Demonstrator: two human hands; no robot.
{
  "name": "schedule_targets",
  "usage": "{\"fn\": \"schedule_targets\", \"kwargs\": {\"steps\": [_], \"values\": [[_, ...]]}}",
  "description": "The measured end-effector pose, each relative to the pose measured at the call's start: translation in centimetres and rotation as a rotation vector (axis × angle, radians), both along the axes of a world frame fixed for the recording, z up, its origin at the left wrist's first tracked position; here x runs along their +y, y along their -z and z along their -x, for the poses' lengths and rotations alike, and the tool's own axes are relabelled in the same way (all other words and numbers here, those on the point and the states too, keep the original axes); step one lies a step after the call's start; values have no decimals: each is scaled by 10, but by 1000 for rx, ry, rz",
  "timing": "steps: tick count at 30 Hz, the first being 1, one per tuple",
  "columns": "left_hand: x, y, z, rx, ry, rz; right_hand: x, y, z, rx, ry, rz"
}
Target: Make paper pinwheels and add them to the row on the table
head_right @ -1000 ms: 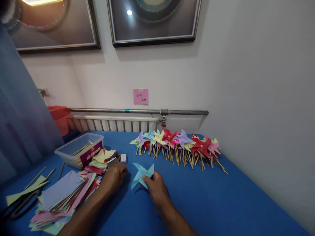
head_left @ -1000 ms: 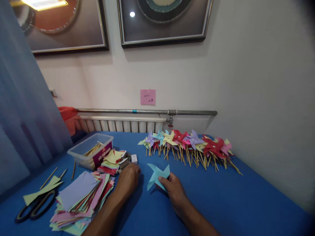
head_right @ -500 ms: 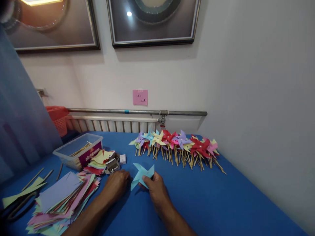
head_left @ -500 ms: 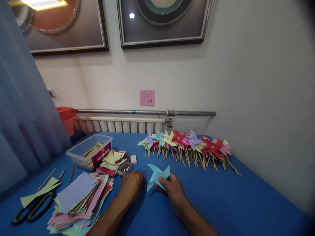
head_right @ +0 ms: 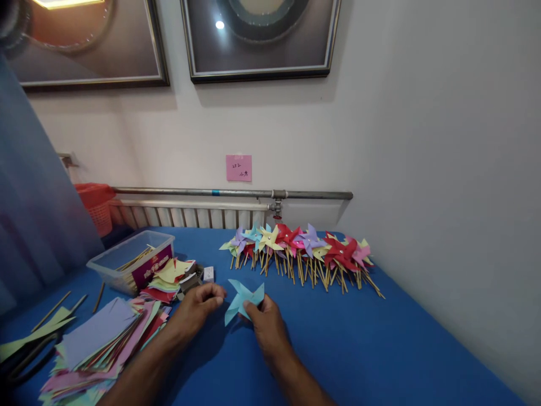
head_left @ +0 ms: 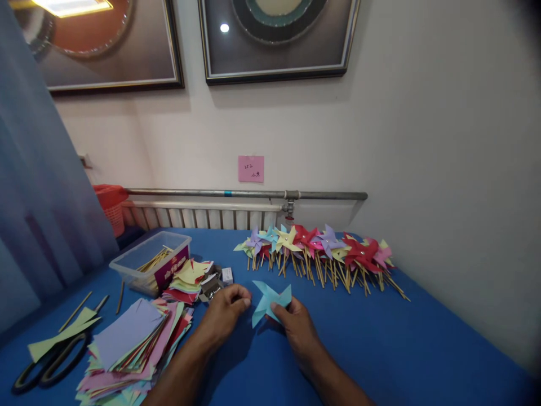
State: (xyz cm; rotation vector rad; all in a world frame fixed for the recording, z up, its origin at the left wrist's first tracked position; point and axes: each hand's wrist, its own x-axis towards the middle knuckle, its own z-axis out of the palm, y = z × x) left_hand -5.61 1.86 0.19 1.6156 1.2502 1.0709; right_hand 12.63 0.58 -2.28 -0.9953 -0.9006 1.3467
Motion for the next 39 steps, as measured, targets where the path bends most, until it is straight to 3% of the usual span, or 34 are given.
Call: {"fn": "schedule_targets", "kwargs": {"steps": [3, 6, 15, 25, 39], "values": [[-7, -4, -9, -268, 127, 83, 0, 1, 0, 6, 11, 4], [-13, -4, -16, -328, 194, 146, 2, 6, -1, -31, -12, -19], [-11, -1, -16, -212, 201, 78, 12, 19, -5, -169, -4, -70], [-15, 3, -29, -174, 128, -39, 4, 6, 2, -143, -15, -140], [-16, 5, -32, -58, 17, -96, 4, 9, 1, -170, -11, -175]]}}
